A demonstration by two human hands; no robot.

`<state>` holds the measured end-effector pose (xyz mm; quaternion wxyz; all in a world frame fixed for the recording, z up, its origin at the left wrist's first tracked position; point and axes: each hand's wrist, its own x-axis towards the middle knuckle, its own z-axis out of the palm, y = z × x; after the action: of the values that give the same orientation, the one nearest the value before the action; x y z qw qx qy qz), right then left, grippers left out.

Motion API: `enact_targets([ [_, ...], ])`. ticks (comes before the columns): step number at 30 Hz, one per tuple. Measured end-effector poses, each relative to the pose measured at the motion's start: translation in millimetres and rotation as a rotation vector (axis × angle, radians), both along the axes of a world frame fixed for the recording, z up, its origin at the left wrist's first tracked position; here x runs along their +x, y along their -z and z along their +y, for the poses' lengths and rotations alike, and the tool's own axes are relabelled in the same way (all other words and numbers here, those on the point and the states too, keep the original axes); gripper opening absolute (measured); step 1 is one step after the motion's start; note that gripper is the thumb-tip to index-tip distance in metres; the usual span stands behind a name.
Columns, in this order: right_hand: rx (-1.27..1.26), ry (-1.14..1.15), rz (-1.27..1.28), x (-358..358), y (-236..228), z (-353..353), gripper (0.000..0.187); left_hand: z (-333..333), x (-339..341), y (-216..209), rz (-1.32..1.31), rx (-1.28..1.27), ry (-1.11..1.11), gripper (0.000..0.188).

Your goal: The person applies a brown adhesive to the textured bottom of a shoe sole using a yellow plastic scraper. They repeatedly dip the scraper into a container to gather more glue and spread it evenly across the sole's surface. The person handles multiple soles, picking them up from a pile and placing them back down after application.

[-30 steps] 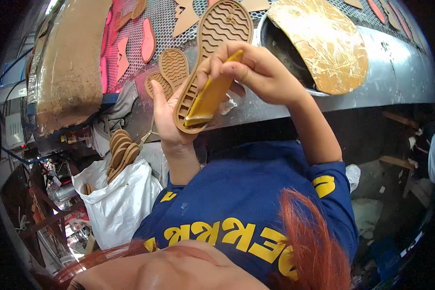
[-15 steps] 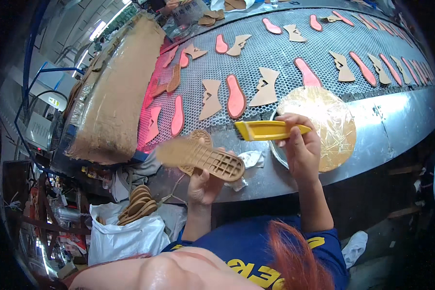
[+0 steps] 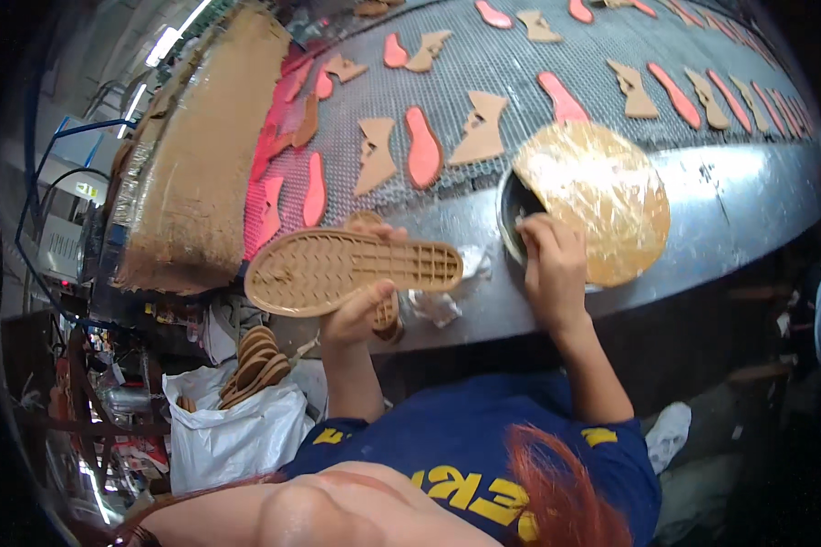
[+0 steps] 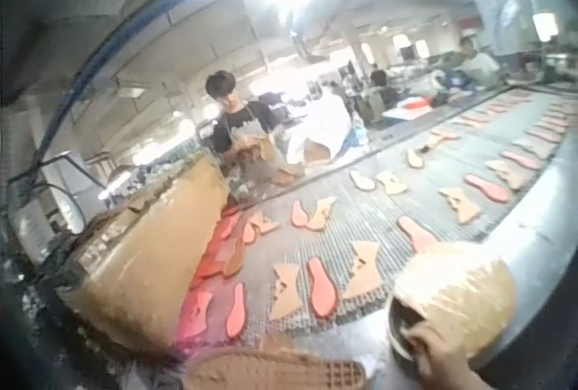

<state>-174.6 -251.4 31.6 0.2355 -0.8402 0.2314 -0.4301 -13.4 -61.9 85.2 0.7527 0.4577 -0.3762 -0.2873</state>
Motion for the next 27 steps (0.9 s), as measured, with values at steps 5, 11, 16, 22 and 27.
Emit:
enact_targets([
  [5, 0.601, -0.145, -0.336, -9.2, 2.2, -1.9, 0.014, 6.1, -4.6, 10.4, -0.167, -0.24, -0.051, 0.093],
  [11, 0.77, -0.253, -0.992, -10.4, -9.5, 9.1, 0.026, 4.5, -28.3, 19.0, -0.437, -0.24, -0.296, 0.091],
  [16, 0.266, -0.269, -0.701, -13.3, -30.3, 41.6, 0.036, 2.9, -35.6, 13.8, -0.515, -0.141, -0.401, 0.083],
  [22, 0.076, -0.28, -0.546, -2.7, -41.2, 50.9, 0.035, 3.3, -35.2, 2.3, -0.782, 0.031, -0.452, 0.065],
  [27, 0.021, -0.3, -0.469, 3.9, -45.0, 60.9, 0.034, 13.5, -42.4, -6.6, -0.704, 0.193, -0.459, 0.047],
])
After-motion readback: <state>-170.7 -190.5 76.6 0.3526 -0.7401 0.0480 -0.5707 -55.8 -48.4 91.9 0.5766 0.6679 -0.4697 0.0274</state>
